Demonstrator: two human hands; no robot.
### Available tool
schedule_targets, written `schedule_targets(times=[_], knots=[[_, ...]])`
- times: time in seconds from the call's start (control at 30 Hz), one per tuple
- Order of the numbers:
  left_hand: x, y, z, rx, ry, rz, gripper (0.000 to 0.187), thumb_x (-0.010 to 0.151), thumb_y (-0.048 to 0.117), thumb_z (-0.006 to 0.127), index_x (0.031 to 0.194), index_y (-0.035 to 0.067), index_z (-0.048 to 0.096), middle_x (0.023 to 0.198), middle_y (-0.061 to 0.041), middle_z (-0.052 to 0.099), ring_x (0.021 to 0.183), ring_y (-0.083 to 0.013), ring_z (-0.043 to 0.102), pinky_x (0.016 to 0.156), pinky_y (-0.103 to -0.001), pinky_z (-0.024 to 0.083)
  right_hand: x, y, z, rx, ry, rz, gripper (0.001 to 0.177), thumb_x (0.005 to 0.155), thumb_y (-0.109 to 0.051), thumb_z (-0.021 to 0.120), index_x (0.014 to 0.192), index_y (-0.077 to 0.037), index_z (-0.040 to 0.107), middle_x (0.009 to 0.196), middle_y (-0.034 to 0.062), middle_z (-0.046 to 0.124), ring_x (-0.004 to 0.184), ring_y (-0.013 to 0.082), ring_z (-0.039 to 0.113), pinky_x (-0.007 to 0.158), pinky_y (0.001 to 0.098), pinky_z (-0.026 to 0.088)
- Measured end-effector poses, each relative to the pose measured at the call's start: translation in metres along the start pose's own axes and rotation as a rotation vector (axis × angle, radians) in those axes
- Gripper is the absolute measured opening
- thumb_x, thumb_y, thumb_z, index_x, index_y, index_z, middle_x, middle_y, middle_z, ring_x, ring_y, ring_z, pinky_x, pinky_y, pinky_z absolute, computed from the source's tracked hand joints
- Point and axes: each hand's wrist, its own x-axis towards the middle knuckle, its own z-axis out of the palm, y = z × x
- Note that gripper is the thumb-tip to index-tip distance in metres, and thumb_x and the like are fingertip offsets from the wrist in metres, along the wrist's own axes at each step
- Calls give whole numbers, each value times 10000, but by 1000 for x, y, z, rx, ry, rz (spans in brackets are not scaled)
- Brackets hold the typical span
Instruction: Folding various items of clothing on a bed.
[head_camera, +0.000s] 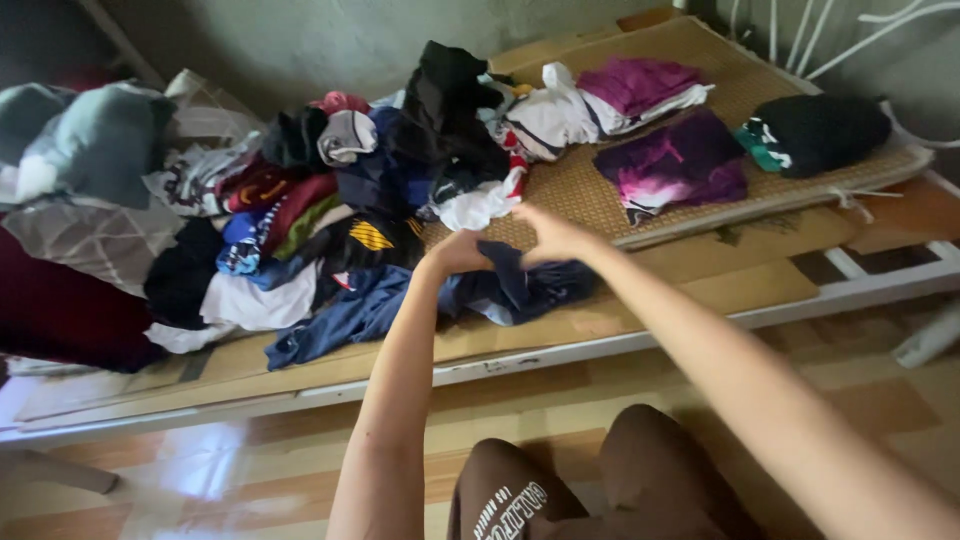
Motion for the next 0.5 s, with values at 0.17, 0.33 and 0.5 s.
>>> schedule_targets(times=[0.17, 0.33, 0.5], knots=[[-8, 49, 5, -35, 90, 79, 435, 644, 249, 804, 1027, 53, 742, 953, -180, 774, 877, -273, 756, 800, -417, 577, -1, 17, 41, 159, -130, 118, 670, 658, -195, 895, 1247, 0, 644, 1163, 112, 725, 1087, 222, 660, 962, 339, 497], [-38, 60, -21, 427, 213, -315, 366, 685, 178, 697, 1036, 99, 763, 1044, -192, 738, 1006, -391, 701, 857, -483, 573, -6, 16, 17, 247, 189, 440, 269, 876, -209, 607, 925, 17, 743, 766, 67, 682, 704, 175, 585, 648, 344, 468], [-44, 0, -19, 310, 337, -451, 418, 773, 334, 689, 1086, 67, 760, 1089, -235, 731, 1051, -412, 691, 909, -483, 556, -12, -59, -5, -8, 306, 458, 332, 823, -265, 644, 1039, -39, 754, 848, 142, 724, 818, 282, 688, 757, 398, 539]])
